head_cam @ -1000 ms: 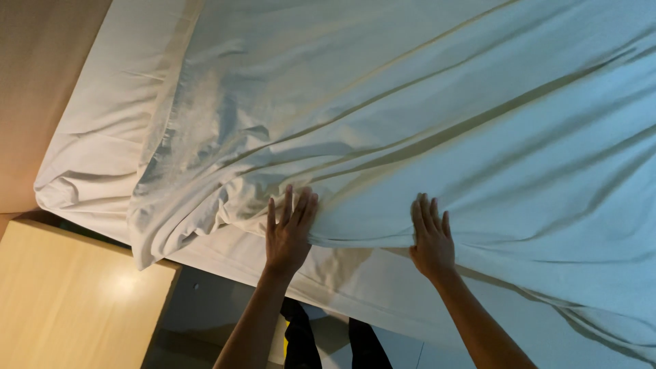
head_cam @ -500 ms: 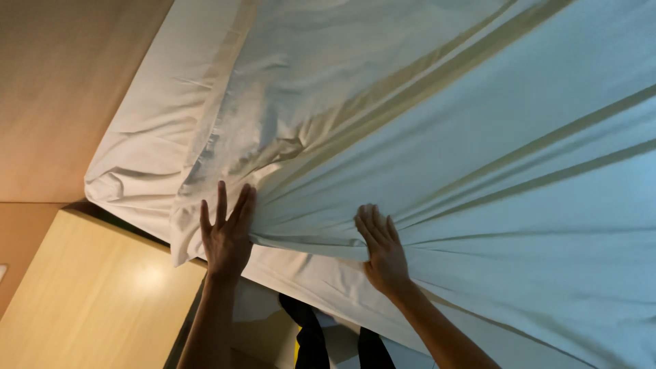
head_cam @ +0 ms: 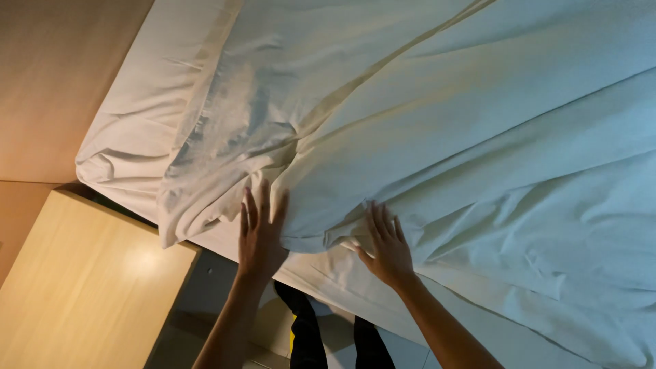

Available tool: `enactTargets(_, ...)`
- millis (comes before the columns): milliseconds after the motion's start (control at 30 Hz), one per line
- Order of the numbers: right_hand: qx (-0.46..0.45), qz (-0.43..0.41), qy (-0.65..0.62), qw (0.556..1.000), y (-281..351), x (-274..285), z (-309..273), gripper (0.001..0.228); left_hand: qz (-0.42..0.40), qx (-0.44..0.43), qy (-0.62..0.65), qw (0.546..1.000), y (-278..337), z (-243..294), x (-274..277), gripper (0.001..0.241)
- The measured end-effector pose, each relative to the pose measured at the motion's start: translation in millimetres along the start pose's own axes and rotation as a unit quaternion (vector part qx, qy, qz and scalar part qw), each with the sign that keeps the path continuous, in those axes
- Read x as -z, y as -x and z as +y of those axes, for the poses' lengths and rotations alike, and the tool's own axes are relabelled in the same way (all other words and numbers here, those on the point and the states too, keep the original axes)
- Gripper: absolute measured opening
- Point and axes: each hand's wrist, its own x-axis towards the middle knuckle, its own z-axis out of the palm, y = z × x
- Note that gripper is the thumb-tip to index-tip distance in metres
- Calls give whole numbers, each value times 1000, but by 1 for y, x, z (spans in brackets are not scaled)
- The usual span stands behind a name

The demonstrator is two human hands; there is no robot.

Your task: The person smooths and adjusts a white bedsheet on a bed, pulling the fabric taut and tucking it under the mattress at the corners and along the sides. The person moves around the bed to reach different edges and continues smoothing the sheet until it is neatly arranged.

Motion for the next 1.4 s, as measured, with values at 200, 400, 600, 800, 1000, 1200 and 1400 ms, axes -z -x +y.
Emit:
enactTargets(200, -165, -121, 105, 973, 55, 13, 67, 123, -123, -132, 100, 978, 24, 79, -19, 104)
enactTargets(400, -217, -60, 81, 971, 92, 31, 113, 126, -116, -196, 91, 969, 32, 141, -107, 94)
enactTargets(600, -187, -28, 90, 978, 94, 27, 140, 134, -187, -160, 34, 969, 4, 177, -171, 114)
enactTargets(800, -195, -121, 40, 972, 85, 35, 147, 133, -173, -116, 92, 974, 0, 176, -197, 127)
enactTargets(1000, -144, -134, 37, 980, 82, 40, 158, 142, -185, -95, 39, 977, 2, 180, -208, 119)
enactTargets(1200, -100, -40, 55, 993, 92, 5, 174, 123, -205, -78, 44, 975, 4, 172, -232, 109)
enactTargets(1400, -61, 13, 79, 995, 104, -19, 185, 113, -193, -54, 63, 978, 9, 173, -237, 100)
